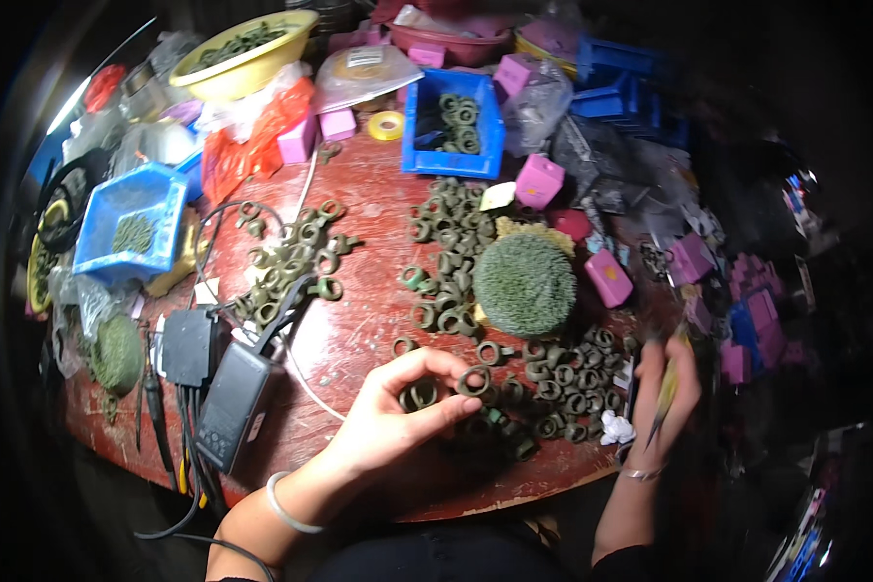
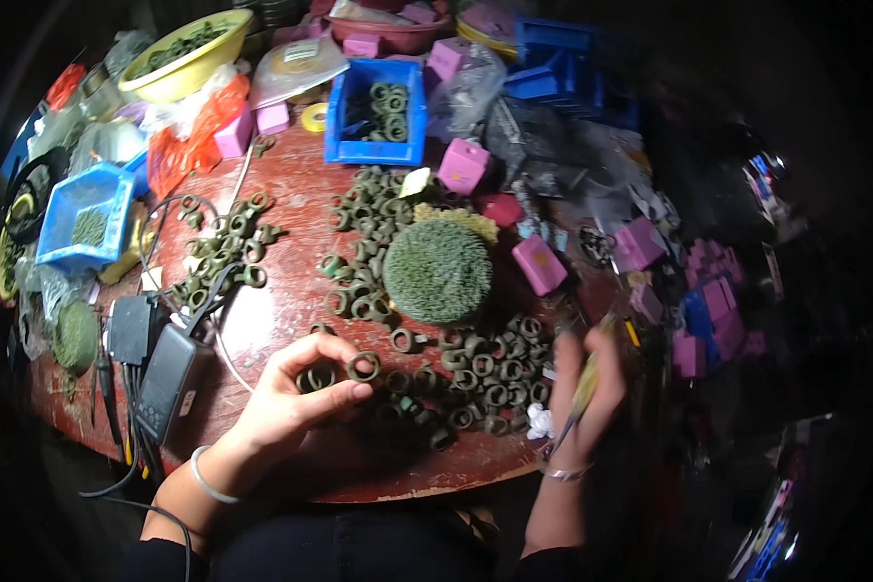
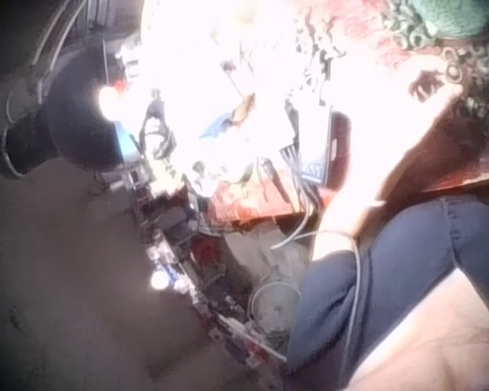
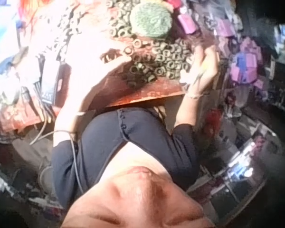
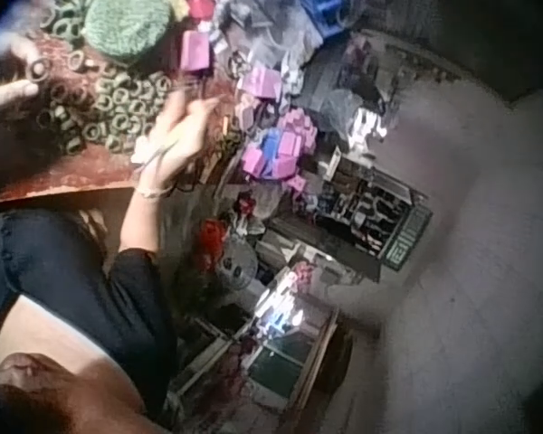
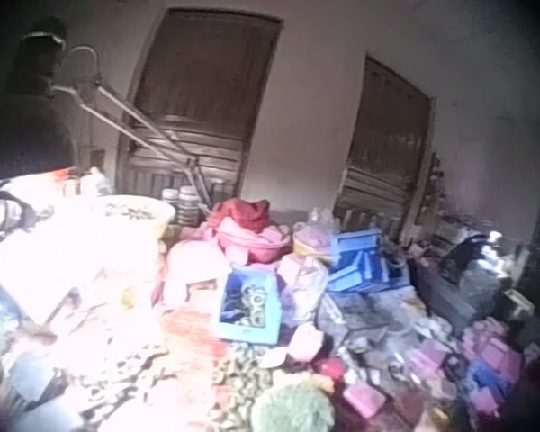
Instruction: The recorder uses a handheld scraping tool to clean and smooth the edges of green wax jewelry molds.
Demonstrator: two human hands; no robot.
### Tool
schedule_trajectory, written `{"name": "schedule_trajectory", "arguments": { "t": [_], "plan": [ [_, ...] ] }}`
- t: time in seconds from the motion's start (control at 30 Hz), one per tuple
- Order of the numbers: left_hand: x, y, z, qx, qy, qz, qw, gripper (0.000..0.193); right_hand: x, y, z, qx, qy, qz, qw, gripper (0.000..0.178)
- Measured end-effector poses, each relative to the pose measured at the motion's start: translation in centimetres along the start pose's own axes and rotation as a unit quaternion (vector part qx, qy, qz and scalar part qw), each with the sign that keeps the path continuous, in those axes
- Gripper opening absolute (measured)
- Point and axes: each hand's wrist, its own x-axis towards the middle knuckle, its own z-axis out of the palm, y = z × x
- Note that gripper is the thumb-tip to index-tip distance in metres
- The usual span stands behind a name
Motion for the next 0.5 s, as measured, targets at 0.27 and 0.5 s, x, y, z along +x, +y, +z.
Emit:
{"name": "schedule_trajectory", "arguments": {
  "t": [0.27, 0.5],
  "plan": [
    [0.0, 0.5, 0.4, -0.031, -0.009, -0.032, 0.999, 0.029, 9.1, 14.7, -4.2, -0.227, -0.051, -0.072, 0.97, 0.018],
    [0.4, 0.3, -0.3, -0.072, -0.01, -0.068, 0.995, 0.031, 7.8, 7.3, -2.8, -0.305, -0.05, -0.138, 0.941, 0.026]
  ]
}}
